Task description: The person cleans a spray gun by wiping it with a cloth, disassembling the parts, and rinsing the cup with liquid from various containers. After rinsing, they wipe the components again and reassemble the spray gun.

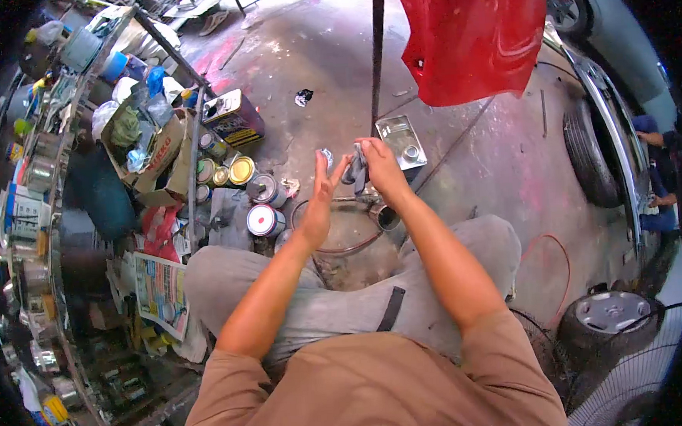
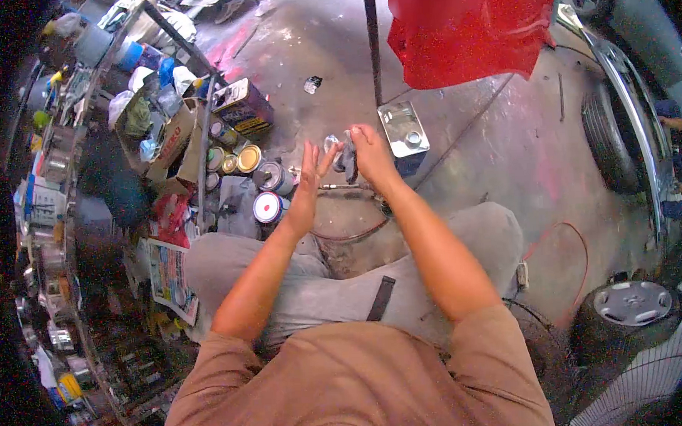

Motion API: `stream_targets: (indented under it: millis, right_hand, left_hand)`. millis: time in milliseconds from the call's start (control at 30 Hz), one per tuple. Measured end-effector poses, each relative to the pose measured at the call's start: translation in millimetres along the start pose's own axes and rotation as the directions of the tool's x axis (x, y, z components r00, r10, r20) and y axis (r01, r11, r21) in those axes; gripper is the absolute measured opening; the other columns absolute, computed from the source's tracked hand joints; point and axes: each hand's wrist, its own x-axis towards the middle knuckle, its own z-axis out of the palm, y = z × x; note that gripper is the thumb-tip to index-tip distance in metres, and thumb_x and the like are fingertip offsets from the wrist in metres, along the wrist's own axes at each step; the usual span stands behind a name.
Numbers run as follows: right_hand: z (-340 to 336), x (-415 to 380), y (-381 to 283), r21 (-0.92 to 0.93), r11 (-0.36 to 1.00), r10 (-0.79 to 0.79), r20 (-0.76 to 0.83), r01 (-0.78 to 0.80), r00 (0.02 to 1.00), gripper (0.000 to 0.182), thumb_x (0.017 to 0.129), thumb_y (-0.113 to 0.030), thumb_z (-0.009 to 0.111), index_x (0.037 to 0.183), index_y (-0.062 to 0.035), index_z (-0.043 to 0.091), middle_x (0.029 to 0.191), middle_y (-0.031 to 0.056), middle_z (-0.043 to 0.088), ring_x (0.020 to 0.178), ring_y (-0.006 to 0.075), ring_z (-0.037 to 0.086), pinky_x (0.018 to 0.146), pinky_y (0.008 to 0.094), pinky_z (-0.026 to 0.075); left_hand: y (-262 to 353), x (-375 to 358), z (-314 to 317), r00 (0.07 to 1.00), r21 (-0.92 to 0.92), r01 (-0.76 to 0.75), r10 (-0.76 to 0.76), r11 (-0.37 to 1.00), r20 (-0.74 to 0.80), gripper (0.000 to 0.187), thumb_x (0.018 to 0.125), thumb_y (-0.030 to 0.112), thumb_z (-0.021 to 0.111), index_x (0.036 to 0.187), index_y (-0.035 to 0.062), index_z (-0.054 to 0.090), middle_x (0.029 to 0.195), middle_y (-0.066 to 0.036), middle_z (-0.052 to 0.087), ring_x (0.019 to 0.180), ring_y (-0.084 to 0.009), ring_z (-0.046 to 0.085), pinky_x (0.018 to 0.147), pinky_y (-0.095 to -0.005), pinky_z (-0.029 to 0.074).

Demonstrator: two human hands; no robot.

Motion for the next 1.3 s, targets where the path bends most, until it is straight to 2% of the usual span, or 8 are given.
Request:
stream_targets:
  millis: [267,467,533,700,767,967,1067,1300]
  right_hand:
    - [10,-10,9,-0.205,0.978,-0.030,-0.023,0.024,0.999,0.033,0.101,-0.027,0.044,0.102,-0.0002,0.064,0.091,0.0095,0.065,0.084,0.0177,0.059,0.078,0.0322,0.047]
    - [13,-2,22,0.016,0.998,0.056,-0.145,-0.054,0.988,0.032,0.102,-0.031,0.046,0.110,-0.0039,0.062,0.094,0.0037,0.062,0.086,0.0125,0.054,0.079,0.0289,0.045]
    - [21,-3,37,0.090,0.996,-0.033,0.031,0.030,0.999,0.037,0.101,-0.034,0.045,0.106,0.0000,0.058,0.099,0.0172,0.063,0.094,0.0292,0.060,0.085,0.0385,0.046]
    - [26,-12,47,-0.261,0.965,0.000,0.013,0.003,1.000,0.039,0.100,-0.033,0.045,0.101,0.0029,0.059,0.085,0.0180,0.063,0.082,0.0273,0.062,0.075,0.0411,0.047]
    - [19,-3,66,-0.326,0.945,0.014,0.017,-0.007,1.000,0.040,0.100,-0.033,0.045,0.104,0.0036,0.060,0.083,0.0117,0.064,0.079,0.0202,0.060,0.077,0.0361,0.047]
    - [14,-4,46,0.116,0.982,0.143,0.055,-0.148,0.988,0.039,0.101,-0.032,0.043,0.102,0.0034,0.060,0.087,0.0211,0.064,0.083,0.0338,0.063,0.078,0.0403,0.046]
    - [16,-11,43,-0.226,0.951,-0.233,-0.079,0.210,0.969,0.037,0.101,-0.031,0.042,0.102,0.0027,0.058,0.089,0.0238,0.063,0.085,0.0409,0.061,0.079,0.0439,0.046]
    - [19,-5,51,-0.241,0.968,-0.082,-0.058,0.066,0.995,0.037,0.101,-0.034,0.041,0.102,0.0002,0.055,0.091,0.0254,0.061,0.086,0.0426,0.060,0.075,0.0472,0.044]
  left_hand:
    - [7,-5,18,0.999,0.039,-0.026,0.025,0.999,0.020,0.087,0.100,0.059,0.025,0.152,0.0007,-0.014,0.158,-0.019,0.025,0.149,-0.0272,0.011,0.119,-0.0394,0.001]
    - [26,2,15,1.000,-0.030,0.016,-0.015,0.999,0.024,0.081,0.100,0.049,0.030,0.152,-0.0010,-0.008,0.157,-0.021,0.023,0.149,-0.0285,0.010,0.119,-0.0404,0.004]
    - [12,1,10,0.998,0.080,0.062,-0.062,0.995,-0.001,0.077,0.100,0.042,0.033,0.152,-0.0024,-0.004,0.157,-0.022,0.019,0.149,-0.0310,0.010,0.119,-0.0414,0.006]
    - [-11,-10,11,0.993,0.469,0.091,-0.118,0.878,0.027,0.069,0.100,0.022,0.039,0.152,-0.0059,0.003,0.159,-0.026,0.009,0.148,-0.0372,0.011,0.119,-0.0439,0.011]
    - [-10,-13,16,0.991,0.455,0.079,-0.120,0.887,0.061,0.069,0.099,0.023,0.041,0.152,-0.0053,0.006,0.158,-0.027,0.009,0.148,-0.0380,0.012,0.119,-0.0436,0.012]
    - [14,-15,29,0.977,0.129,0.187,-0.198,0.974,0.075,0.070,0.103,0.031,0.035,0.153,-0.0006,-0.003,0.159,-0.026,0.010,0.147,-0.0359,0.015,0.118,-0.0427,0.016]
    - [-13,-11,14,0.975,-0.002,0.221,-0.221,0.975,-0.012,0.073,0.104,0.041,0.030,0.154,0.0013,-0.006,0.159,-0.026,0.010,0.148,-0.0336,0.016,0.118,-0.0421,0.015]
    - [-15,-14,12,0.987,-0.084,0.162,-0.162,0.983,0.000,0.081,0.102,0.053,0.031,0.154,0.0020,-0.007,0.159,-0.023,0.014,0.148,-0.0309,0.017,0.119,-0.0420,0.008]
